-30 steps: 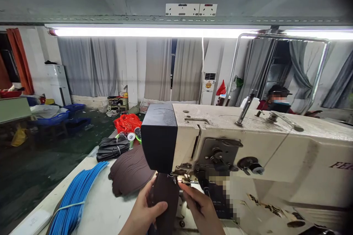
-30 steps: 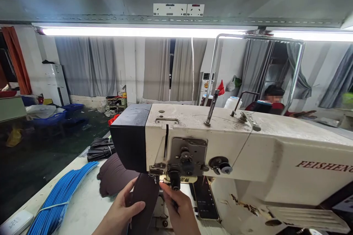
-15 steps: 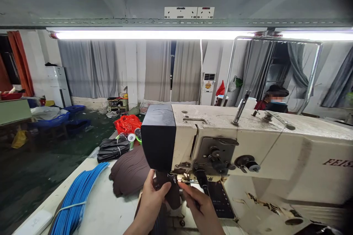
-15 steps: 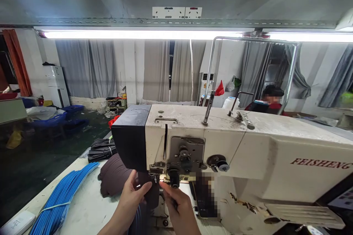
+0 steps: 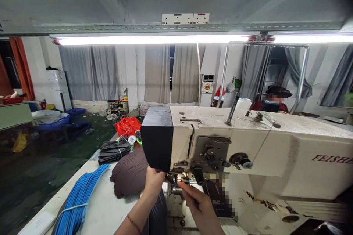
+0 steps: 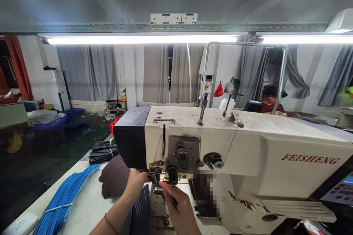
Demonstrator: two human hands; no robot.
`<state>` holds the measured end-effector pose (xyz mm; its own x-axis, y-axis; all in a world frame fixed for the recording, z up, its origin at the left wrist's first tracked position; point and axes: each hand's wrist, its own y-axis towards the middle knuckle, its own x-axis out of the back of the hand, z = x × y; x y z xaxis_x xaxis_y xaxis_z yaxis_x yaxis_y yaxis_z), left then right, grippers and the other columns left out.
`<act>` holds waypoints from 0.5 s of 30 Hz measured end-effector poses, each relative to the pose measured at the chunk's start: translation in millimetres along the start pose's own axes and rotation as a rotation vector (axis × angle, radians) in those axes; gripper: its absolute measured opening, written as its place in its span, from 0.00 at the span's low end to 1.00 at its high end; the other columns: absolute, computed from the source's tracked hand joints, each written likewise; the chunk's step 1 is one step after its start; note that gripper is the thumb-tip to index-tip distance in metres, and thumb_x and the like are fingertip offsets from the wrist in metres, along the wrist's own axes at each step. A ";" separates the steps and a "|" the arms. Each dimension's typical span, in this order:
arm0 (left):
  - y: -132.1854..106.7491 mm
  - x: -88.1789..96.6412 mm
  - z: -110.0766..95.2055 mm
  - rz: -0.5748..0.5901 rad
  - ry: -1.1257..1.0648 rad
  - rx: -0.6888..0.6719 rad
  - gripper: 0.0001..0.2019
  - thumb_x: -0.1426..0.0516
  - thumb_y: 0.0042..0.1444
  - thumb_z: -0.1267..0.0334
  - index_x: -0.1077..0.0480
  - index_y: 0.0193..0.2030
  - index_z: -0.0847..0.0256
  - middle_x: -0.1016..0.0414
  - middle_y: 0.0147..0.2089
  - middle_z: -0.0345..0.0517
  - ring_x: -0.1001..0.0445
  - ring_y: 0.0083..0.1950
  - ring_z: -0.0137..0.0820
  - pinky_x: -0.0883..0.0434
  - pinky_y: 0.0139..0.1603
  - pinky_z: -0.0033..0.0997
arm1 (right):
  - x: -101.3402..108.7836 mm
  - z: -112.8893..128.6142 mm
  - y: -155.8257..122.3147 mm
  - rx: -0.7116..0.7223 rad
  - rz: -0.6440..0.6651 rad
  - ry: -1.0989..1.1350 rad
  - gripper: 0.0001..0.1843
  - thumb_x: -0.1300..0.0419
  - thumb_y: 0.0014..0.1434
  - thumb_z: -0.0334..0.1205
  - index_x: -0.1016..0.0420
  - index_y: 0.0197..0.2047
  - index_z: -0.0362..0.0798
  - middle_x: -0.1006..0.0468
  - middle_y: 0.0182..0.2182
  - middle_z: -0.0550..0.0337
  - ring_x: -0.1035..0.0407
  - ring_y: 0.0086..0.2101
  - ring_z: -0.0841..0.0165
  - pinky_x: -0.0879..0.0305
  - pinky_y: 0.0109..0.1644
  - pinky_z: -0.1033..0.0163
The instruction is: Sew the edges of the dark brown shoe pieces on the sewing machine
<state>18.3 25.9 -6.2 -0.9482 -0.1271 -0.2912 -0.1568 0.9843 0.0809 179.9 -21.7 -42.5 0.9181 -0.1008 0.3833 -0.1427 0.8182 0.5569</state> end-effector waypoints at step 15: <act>-3.3 -3.4 7.1 0.033 0.281 -0.140 0.10 0.49 0.47 0.67 0.27 0.31 0.67 0.22 0.31 0.47 0.26 0.31 0.32 0.30 0.29 0.28 | -1.2 7.6 -0.6 -0.031 -0.012 0.009 0.14 0.46 0.63 0.40 0.22 0.47 0.52 0.18 0.40 0.55 0.24 0.41 0.63 0.28 0.46 0.63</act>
<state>24.1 23.9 -12.3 -0.9895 -0.1438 -0.0132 -0.1432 0.9645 0.2218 176.0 -26.4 -37.7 0.9230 -0.1060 0.3700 -0.1202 0.8338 0.5388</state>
